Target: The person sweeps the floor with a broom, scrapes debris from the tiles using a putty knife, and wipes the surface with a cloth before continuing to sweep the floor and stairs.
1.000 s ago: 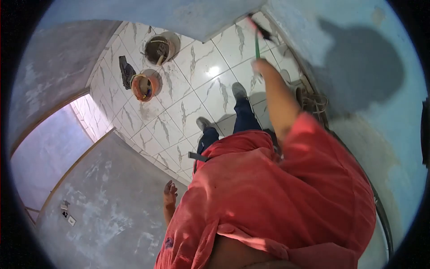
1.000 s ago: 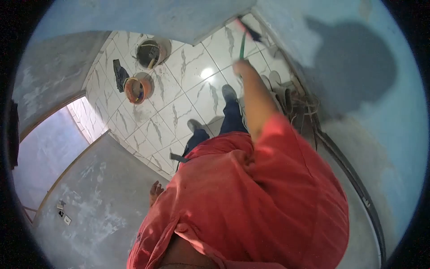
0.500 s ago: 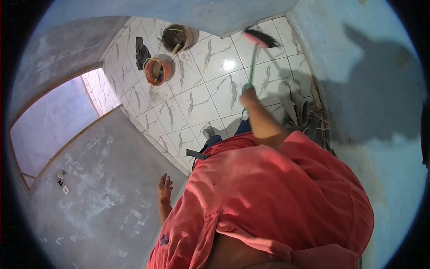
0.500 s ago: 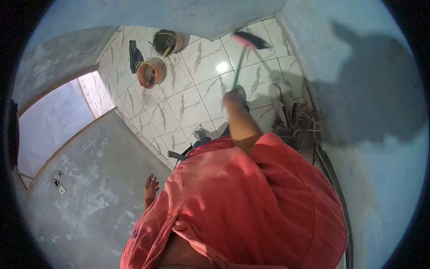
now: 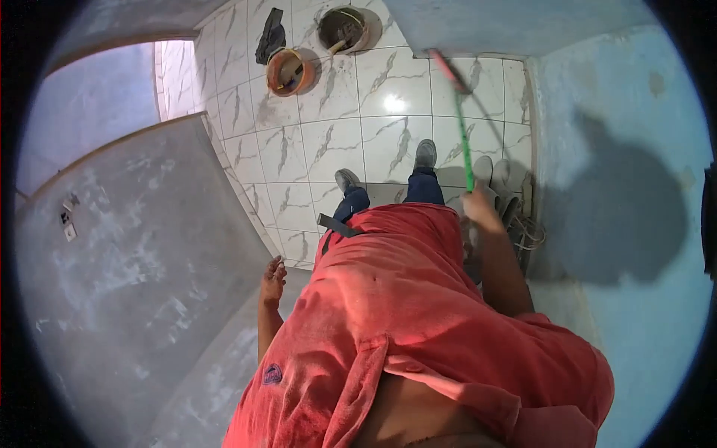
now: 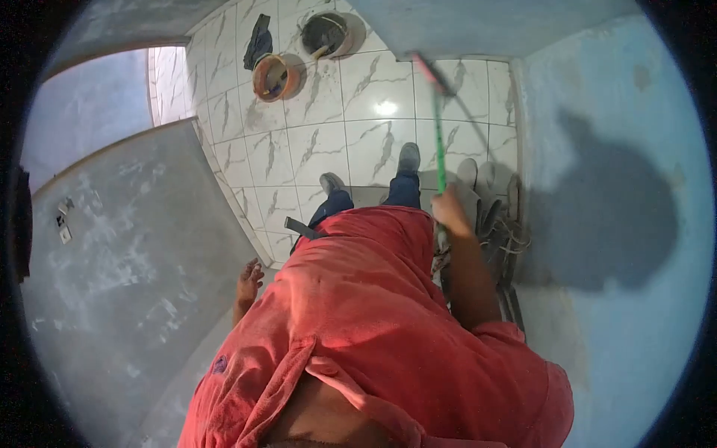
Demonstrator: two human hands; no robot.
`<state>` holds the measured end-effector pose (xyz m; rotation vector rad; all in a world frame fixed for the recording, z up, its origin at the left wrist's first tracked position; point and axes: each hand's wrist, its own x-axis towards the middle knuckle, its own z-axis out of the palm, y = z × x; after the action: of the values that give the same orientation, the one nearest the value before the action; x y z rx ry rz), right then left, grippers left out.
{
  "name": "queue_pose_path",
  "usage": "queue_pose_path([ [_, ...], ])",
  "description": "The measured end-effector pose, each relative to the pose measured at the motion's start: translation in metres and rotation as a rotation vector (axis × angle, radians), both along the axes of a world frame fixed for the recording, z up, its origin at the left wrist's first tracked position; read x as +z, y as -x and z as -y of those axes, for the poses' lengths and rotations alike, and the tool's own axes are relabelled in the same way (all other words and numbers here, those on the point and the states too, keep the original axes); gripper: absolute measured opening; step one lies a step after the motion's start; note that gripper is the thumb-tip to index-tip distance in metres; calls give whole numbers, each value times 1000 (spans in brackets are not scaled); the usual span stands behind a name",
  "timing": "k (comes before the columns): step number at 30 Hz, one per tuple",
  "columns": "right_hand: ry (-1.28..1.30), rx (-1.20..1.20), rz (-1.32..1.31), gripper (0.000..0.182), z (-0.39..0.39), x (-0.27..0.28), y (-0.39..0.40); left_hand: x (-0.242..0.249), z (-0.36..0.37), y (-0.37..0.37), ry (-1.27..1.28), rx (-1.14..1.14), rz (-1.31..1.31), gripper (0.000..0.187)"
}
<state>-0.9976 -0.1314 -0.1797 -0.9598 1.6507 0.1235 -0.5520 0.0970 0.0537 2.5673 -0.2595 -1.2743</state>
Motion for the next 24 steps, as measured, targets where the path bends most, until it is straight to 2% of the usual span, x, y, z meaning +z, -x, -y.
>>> queue_pose_path([
  [1,-41,-63,-62,50,30,24,-10,-6,-5,-1,-9,15,-29,50],
  [3,-74,-88,-112,59,73,-3,-43,-13,-19,1,-17,34,-45,49],
  [4,66,634,-172,46,74,-104,-61,-11,-28,1,-46,34,-50,48],
  [5,13,33,-204,41,87,-70,-106,-10,-35,2,-36,46,-44,48],
  [6,25,599,-225,34,94,-84,-145,-6,-43,4,-17,99,-44,47],
  [7,171,1122,-237,33,100,-98,-183,-2,-50,6,3,151,-41,46],
  [10,185,1057,-114,28,85,-83,-291,14,-76,9,41,239,41,44],
  [12,251,1302,-38,26,81,-64,-344,15,-101,2,32,289,31,43],
  [16,290,1580,125,21,70,-49,-376,6,-150,2,36,371,5,42],
  [18,-330,525,345,24,60,-58,-353,-18,-170,1,14,389,-27,42],
  [20,-462,285,530,27,35,-37,-318,-39,-196,-14,24,361,-142,42],
  [21,-160,717,429,21,21,-21,-299,-43,-201,-22,23,385,-154,42],
  [22,-299,460,422,21,5,8,-267,-46,-199,-30,18,403,-143,41],
  [23,-302,375,577,21,-18,5,-233,-54,-200,-41,16,421,-133,40],
  [24,-140,447,349,17,-39,21,-209,-66,-208,-54,16,440,-150,40],
])
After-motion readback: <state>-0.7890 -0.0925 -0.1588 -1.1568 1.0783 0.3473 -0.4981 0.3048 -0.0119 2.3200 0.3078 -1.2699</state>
